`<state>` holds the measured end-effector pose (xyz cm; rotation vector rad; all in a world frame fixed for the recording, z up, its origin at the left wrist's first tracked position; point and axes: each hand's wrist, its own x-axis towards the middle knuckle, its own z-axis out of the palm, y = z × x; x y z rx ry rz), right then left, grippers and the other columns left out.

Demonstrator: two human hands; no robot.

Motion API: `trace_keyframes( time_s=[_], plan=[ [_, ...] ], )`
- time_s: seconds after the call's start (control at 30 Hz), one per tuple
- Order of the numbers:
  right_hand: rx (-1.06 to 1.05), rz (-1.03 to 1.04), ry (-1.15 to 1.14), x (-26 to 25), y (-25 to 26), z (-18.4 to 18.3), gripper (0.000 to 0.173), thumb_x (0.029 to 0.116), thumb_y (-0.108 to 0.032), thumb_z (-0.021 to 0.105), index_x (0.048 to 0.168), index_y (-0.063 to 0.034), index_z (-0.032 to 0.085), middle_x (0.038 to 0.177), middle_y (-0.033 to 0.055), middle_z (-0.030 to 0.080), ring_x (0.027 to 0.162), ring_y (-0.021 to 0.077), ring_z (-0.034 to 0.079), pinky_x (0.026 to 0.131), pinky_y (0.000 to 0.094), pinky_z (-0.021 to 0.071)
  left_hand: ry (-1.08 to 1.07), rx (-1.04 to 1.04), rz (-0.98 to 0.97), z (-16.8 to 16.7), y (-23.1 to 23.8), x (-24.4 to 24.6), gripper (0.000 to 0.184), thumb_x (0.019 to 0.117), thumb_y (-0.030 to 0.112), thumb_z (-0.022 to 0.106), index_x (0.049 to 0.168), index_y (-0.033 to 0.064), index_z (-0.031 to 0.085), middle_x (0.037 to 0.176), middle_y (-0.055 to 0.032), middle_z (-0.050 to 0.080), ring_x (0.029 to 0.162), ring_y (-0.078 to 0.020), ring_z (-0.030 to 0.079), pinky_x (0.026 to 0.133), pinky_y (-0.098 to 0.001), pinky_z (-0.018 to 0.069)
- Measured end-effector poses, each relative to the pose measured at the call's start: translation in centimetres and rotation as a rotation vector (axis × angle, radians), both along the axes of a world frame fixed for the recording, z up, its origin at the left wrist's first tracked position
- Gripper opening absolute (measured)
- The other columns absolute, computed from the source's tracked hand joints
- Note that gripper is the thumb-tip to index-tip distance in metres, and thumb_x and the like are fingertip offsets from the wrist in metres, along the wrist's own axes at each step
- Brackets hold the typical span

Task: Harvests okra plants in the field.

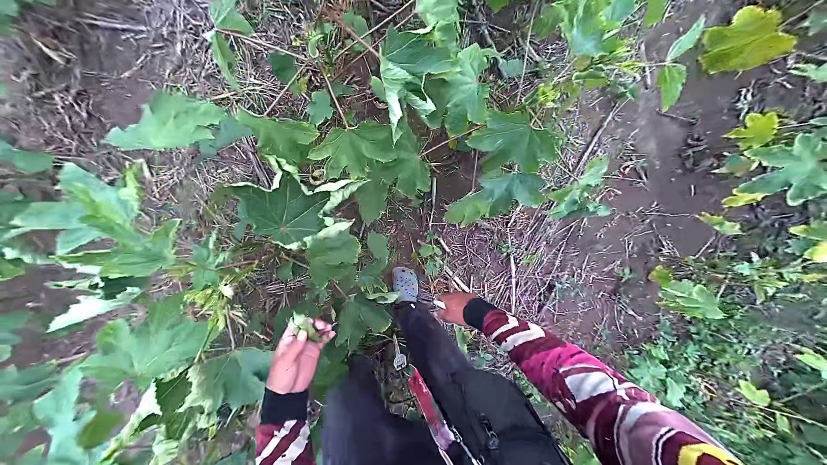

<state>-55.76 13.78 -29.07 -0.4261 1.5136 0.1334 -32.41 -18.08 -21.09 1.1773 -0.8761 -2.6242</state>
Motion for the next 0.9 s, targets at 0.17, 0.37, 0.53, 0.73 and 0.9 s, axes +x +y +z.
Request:
trace_keyframes(
  time_s=[0.17, 0.37, 0.53, 0.73, 0.9],
  plan=[
    [0.398, -0.235, -0.009, 4.1, 21.8, 2.6, 0.064, 0.0998, -0.053, 0.059, 0.136, 0.0000, 0.062, 0.134, 0.0276, 0.063, 0.128, 0.0436, 0.059, 0.107, 0.0652, 0.0448, 0.323, 0.045, -0.241, 2.5, 1.9, -9.2, 0.036, 0.0930, 0.019, 0.073, 0.129, 0.0138, 0.068, 0.115, -0.0144, 0.073, 0.107, -0.0315, 0.070, 0.100, -0.0554, 0.0549],
    [0.612, -0.627, -0.044, 8.1, 29.7, 9.1, 0.060, 0.1050, -0.047, 0.055, 0.137, 0.0030, 0.059, 0.127, 0.0274, 0.066, 0.115, 0.0405, 0.067, 0.101, 0.0566, 0.0515, 0.476, 0.047, -0.427, 5.5, 3.7, -26.2, 0.029, 0.0887, 0.020, 0.077, 0.116, 0.0181, 0.068, 0.100, -0.0041, 0.071, 0.095, -0.0234, 0.070, 0.095, -0.0521, 0.0563],
    [0.468, -1.032, 0.075, 8.0, 25.1, 8.8, 0.062, 0.1017, -0.052, 0.059, 0.135, 0.0007, 0.060, 0.115, 0.0273, 0.070, 0.101, 0.0421, 0.070, 0.091, 0.0607, 0.0546, 0.393, 0.054, -0.419, 6.1, 5.4, -35.9, 0.011, 0.0884, 0.016, 0.076, 0.096, 0.0135, 0.068, 0.094, -0.0094, 0.073, 0.090, -0.0262, 0.072, 0.089, -0.0483, 0.0591],
    [0.269, -1.257, 0.294, -4.2, 14.9, 12.0, 0.054, 0.1045, -0.038, 0.060, 0.140, 0.0024, 0.055, 0.107, 0.0251, 0.071, 0.098, 0.0387, 0.070, 0.094, 0.0591, 0.0531, 0.182, 0.149, -0.339, 4.0, 5.3, -42.6, 0.013, 0.0924, 0.021, 0.064, 0.098, 0.0097, 0.067, 0.097, -0.0116, 0.072, 0.084, -0.0230, 0.070, 0.077, -0.0399, 0.0594],
    [0.216, -1.281, 0.537, -15.7, 9.0, 14.1, 0.058, 0.1033, -0.038, 0.060, 0.143, 0.0035, 0.053, 0.111, 0.0264, 0.070, 0.106, 0.0409, 0.067, 0.099, 0.0630, 0.0486, -0.040, 0.106, -0.381, 2.2, 0.2, -45.8, 0.010, 0.0949, 0.014, 0.056, 0.094, 0.0085, 0.064, 0.092, -0.0100, 0.071, 0.075, -0.0188, 0.068, 0.069, -0.0344, 0.0586]
  ],
)
